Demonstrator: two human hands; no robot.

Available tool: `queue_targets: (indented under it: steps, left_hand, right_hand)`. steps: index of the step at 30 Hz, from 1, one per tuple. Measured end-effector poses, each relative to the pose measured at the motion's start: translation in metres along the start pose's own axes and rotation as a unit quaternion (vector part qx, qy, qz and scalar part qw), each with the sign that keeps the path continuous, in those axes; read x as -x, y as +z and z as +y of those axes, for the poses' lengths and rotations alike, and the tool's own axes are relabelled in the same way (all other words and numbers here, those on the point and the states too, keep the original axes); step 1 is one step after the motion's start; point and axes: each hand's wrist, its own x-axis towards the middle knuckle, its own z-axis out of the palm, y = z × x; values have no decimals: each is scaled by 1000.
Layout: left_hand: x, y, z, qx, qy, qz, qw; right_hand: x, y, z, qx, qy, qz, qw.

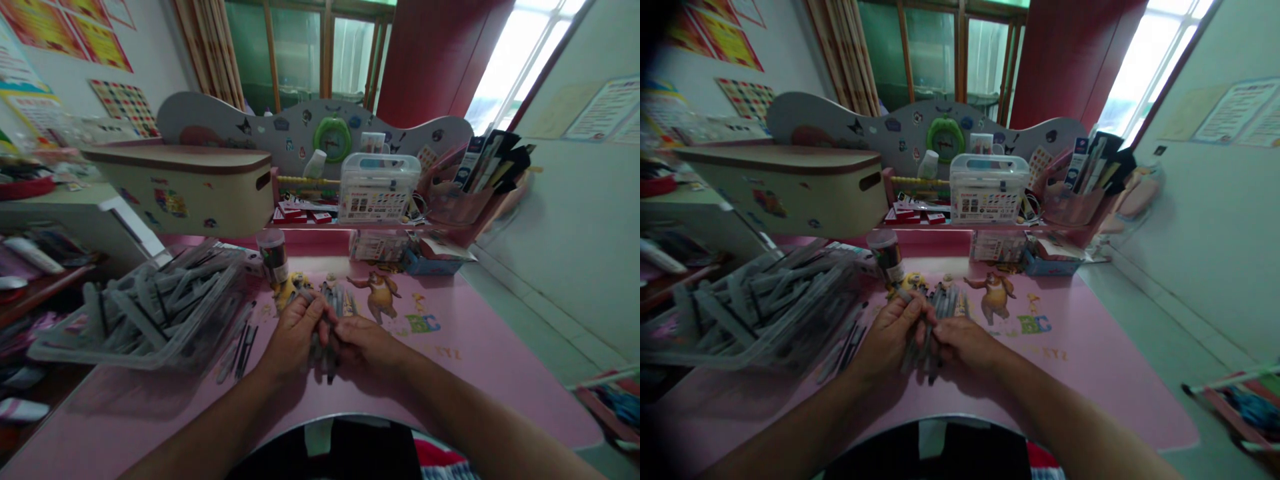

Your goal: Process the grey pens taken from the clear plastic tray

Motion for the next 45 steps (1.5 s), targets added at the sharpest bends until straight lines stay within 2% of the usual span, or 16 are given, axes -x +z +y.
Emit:
queue_targets:
  steps: [4, 7, 12, 16, 18, 23, 26, 29, 31, 34, 37, 39, 42, 45]
  left_hand:
    - [-7, -11, 8, 25, 9, 16, 1000]
    - [-12, -16, 11, 29, 19, 21, 999]
    - [-10, -12, 4, 26, -77, -87, 993]
    - [-9, -15, -2, 17, -133, -158, 978]
    - [-10, -19, -4, 15, -145, -174, 974]
    - [-12, -26, -5, 30, -162, -199, 966]
    - [-10, -22, -2, 98, -153, -150, 972]
    - [-7, -16, 1, 146, -92, -68, 983]
    - [-5, -13, 1, 121, -64, -32, 990]
    - [-7, -13, -4, 55, -62, 20, 996]
    - [-14, -14, -7, 48, -27, 69, 996]
    - [-18, -14, -7, 77, -17, 93, 993]
    - [-20, -13, -3, 110, -35, 110, 987]
    - [-20, -14, -1, 118, -43, 118, 985]
  right_hand:
    - [1, -10, -8, 3, 5, -20, 1000]
    - [-1, -19, -19, 47, -16, 7, 999]
    - [-2, -22, -34, 48, -66, 87, 993]
    - [-3, -20, -36, 118, -62, 89, 987]
    - [-4, -21, -33, 142, -63, 88, 984]
    - [-3, -22, -29, 121, -58, 98, 986]
    - [-3, -22, -33, 97, -58, 117, 987]
    - [-5, -24, -38, 54, -48, 161, 984]
    - [-6, -25, -40, 45, -48, 187, 980]
    - [-7, -27, -40, 60, -48, 209, 975]
    - [-8, -27, -36, 92, -44, 216, 971]
    - [-9, -27, -33, 123, -70, 214, 966]
    - [-10, -26, -30, 170, -126, 198, 957]
    - [-8, -24, -30, 172, -159, 192, 953]
